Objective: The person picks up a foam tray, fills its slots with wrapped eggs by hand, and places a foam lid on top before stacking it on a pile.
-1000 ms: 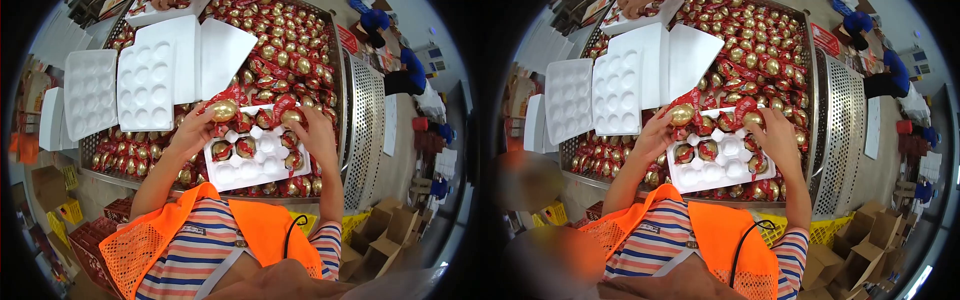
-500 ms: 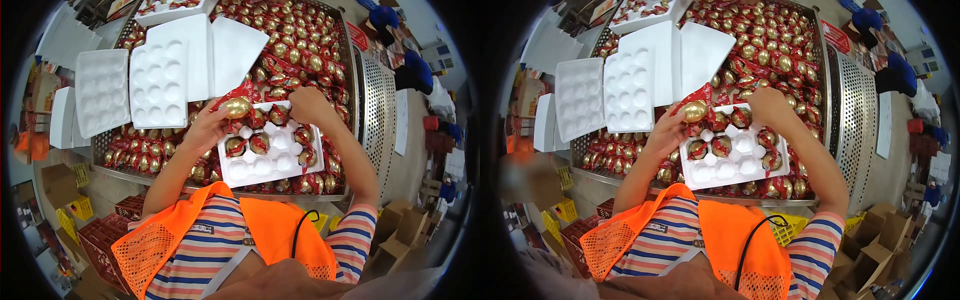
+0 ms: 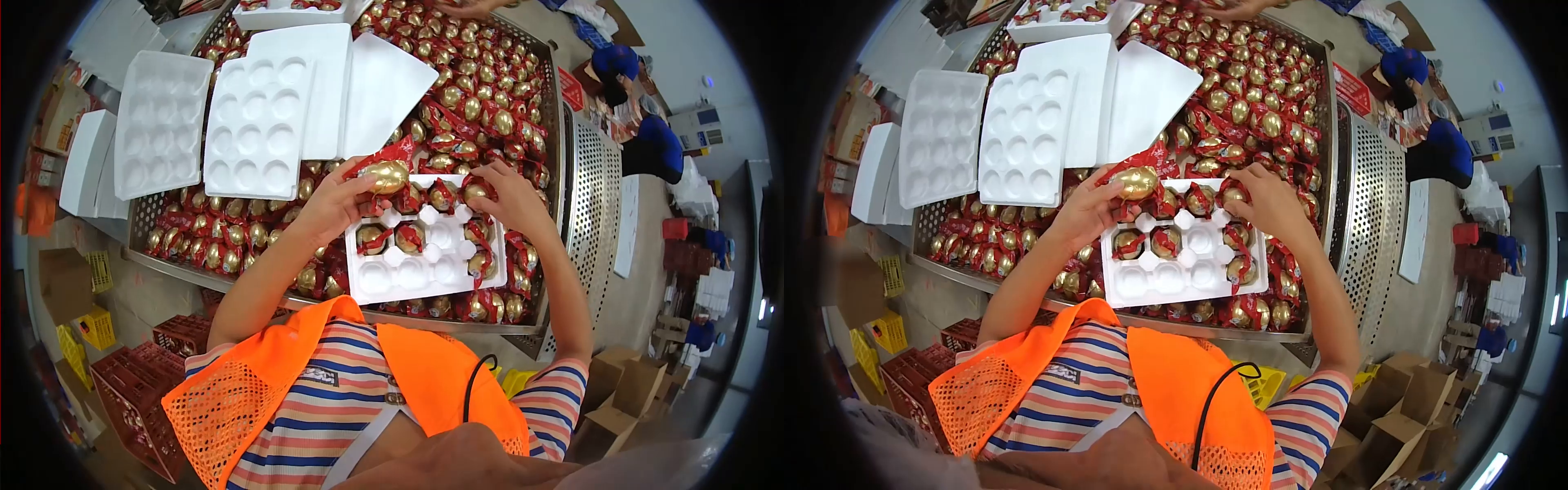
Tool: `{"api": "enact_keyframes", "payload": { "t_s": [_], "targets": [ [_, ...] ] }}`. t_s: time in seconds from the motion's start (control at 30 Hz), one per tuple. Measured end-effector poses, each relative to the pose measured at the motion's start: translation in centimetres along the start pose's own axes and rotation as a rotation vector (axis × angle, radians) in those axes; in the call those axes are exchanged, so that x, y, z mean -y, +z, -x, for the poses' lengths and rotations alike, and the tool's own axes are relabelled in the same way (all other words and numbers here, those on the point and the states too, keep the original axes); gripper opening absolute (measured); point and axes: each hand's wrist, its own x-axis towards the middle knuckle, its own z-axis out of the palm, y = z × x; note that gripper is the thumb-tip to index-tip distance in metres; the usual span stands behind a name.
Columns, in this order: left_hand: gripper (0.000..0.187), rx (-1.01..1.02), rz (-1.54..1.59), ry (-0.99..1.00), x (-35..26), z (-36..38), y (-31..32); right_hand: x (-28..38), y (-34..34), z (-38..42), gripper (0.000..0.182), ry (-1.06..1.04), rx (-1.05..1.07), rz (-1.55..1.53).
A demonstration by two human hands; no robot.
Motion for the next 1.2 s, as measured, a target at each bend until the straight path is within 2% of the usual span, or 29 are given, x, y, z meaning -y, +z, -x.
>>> {"api": "enact_keyframes", "payload": {
  "t_s": [0.1,0.2,0.27,0.4,0.57,0.67,0.7,0.8,0.83,0.97,1.07,1.1,1.13,1.2],
  "targets": [
    [0.046,-0.019,0.011,-0.013,0.0,-0.1,0.1,0.8,-1.1,0.2,0.045,0.105,0.128,0.1],
    [0.043,-0.027,0.008,-0.027,-0.1,-0.1,0.1,0.6,-1.1,-0.4,0.036,0.052,0.189,0.155],
    [0.043,-0.034,0.022,-0.019,-0.1,-0.1,0.3,0.4,-0.7,-2.1,0.034,0.049,0.313,0.277],
    [0.042,-0.11,-0.006,-0.002,0.1,-0.1,0.6,2.1,0.2,-4.5,0.032,0.107,0.444,0.414],
    [0.042,-0.042,-0.002,-0.014,-0.1,0.0,0.4,0.0,-0.5,-0.4,0.047,0.135,0.092,0.056],
    [0.042,-0.045,-0.008,-0.024,-0.2,-0.1,0.4,1.9,-1.8,1.2,0.043,0.297,0.004,-0.305],
    [0.043,-0.056,-0.019,-0.032,-0.3,0.0,0.6,1.4,-1.1,1.5,0.037,0.15,-0.013,-0.224],
    [0.046,-0.029,-0.091,-0.044,-0.4,-0.1,0.5,1.3,0.1,1.8,0.029,0.099,-0.042,0.043],
    [0.047,-0.026,-0.105,-0.039,-0.3,-0.2,0.5,1.1,0.6,1.5,0.024,0.073,-0.068,0.046],
    [0.049,0.051,-0.142,-0.051,-0.6,0.1,0.9,0.8,2.3,-0.2,0.028,0.083,0.002,0.216],
    [0.052,0.185,-0.223,-0.115,-1.4,0.1,2.7,-0.5,2.2,0.6,0.032,0.016,-0.111,0.059],
    [0.051,0.152,-0.272,-0.093,-1.1,-0.3,3.2,-0.6,1.3,1.1,0.039,0.102,-0.068,-0.092],
    [0.051,0.112,-0.314,-0.066,-0.5,-0.6,3.9,0.1,0.2,2.0,0.041,0.287,-0.1,-0.385],
    [0.049,0.179,-0.578,-0.143,-0.4,-1.2,5.9,-1.9,1.6,3.7,0.047,0.291,-0.35,-0.673]
  ]
}}
